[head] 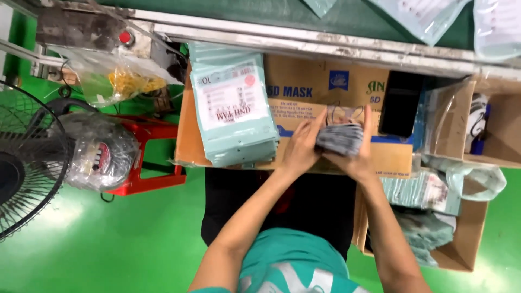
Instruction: The recorder packages face masks into plastic bags and organizes them into stacks and boxes.
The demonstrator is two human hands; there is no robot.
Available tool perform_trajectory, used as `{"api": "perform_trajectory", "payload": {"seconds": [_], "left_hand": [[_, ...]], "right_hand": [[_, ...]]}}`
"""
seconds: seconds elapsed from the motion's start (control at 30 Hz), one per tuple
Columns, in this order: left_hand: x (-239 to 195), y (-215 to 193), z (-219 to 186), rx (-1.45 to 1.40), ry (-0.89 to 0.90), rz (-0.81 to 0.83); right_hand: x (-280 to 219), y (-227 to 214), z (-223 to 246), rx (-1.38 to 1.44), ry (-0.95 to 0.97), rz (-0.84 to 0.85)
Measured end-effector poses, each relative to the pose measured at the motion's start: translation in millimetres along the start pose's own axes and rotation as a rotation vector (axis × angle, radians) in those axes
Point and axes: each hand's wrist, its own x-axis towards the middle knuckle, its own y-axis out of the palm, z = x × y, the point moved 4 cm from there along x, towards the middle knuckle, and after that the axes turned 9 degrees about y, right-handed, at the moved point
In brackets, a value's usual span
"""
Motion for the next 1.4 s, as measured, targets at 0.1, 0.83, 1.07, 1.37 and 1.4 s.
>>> {"api": "perform_trajectory", "payload": {"seconds": [0.1, 0.83, 1.07, 1.37, 1.4], "left_hand": [[6.1, -3.2, 7.9, 0.006, -0.017, -0.126], [-16.7, -201.4, -1.2, 0.650, 0.317, 0.112], [5.1, -212.1, -32.1, 0.497, 0.319, -0.204], [18.3, -202.0, -84.7, 0.332, 0.363, -0.288], [16.6, -198.1, -87.8, 0.287, 0.379, -0.259]], "right_hand": [[-5.5, 4.5, 12.1, -0.141, -0.110, 0.027], [21.3, 114.2, 46.3, 0.415, 0.288, 0.206], [40.0, 110.3, 54.7, 0.405, 0.325, 0.095], [32.6, 93.1, 91.7, -0.097, 0.049, -0.226], [34.0, 89.2, 82.6, 0.141, 0.051, -0.201]]}}
